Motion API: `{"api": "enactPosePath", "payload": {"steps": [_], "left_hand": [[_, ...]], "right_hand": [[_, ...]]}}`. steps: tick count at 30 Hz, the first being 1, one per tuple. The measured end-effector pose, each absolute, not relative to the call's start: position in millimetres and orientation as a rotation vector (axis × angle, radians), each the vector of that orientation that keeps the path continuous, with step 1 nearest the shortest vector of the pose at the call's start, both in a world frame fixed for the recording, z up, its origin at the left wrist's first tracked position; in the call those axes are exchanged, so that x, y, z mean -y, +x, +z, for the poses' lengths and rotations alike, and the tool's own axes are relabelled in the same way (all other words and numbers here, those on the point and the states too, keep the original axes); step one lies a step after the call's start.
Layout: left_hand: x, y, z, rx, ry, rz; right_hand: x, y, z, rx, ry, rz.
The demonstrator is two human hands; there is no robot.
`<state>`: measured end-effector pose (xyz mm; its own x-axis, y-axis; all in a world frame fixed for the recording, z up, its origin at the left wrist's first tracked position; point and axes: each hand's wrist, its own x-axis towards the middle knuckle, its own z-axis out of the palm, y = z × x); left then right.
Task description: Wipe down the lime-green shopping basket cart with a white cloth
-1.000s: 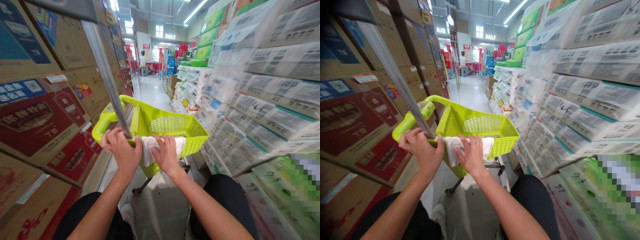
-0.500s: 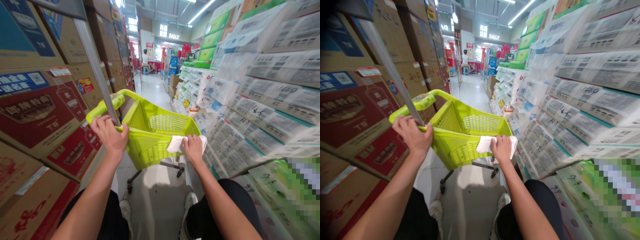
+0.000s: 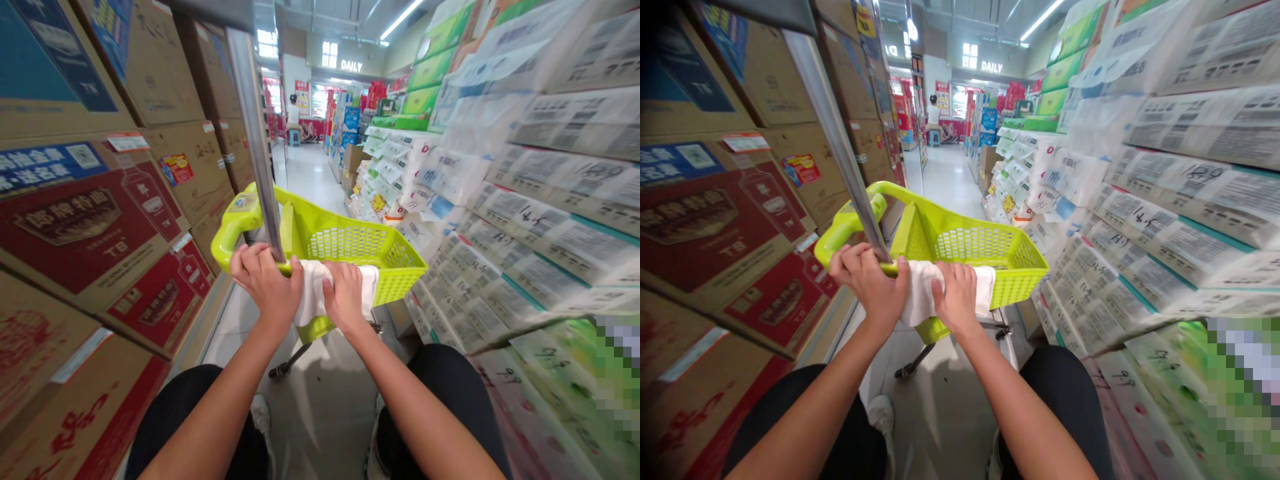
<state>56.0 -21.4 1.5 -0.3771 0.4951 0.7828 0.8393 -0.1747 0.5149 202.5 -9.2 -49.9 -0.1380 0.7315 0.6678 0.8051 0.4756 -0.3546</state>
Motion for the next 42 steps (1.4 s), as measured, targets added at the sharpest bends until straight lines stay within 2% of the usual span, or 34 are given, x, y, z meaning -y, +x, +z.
{"api": "enactPosePath", "payload": {"steps": [10,14,21,25,30,34,37,42], "left_hand": [[-17.8,6.6,11.0,1.745,-1.579,-1.584],[-11.8,32.6,9.6,1.795,-1.449,-1.613],[17.2,71.0,-3.9,1.714,-1.484,-1.629],[11.4,56.1,-1.9,1.712,-1.517,-1.617],[-15.0,13.6,1.5,1.699,-1.512,-1.590],[-30.8,-11.5,1.3,1.651,-1.527,-1.606],[-35.5,-16.7,1.0,1.646,-1.516,-1.608],[-29.8,-7.8,0.2,1.667,-1.481,-1.596]], "right_hand": [[-27.1,322.5,-85.3,1.735,-1.611,-0.449],[-22.9,300.2,-76.4,1.707,-1.635,-0.394],[9.4,223.8,-48.8,1.891,-1.380,-0.171],[6.0,244.0,-51.7,1.999,-1.369,-0.213],[-15.9,320.2,-72.1,1.864,-1.677,-0.476],[-22.6,365.1,-82.8,1.766,-1.816,-0.496],[-19.6,361.4,-84.0,1.758,-1.827,-0.512],[-11.8,305.1,-71.8,1.884,-1.690,-0.506]]}}
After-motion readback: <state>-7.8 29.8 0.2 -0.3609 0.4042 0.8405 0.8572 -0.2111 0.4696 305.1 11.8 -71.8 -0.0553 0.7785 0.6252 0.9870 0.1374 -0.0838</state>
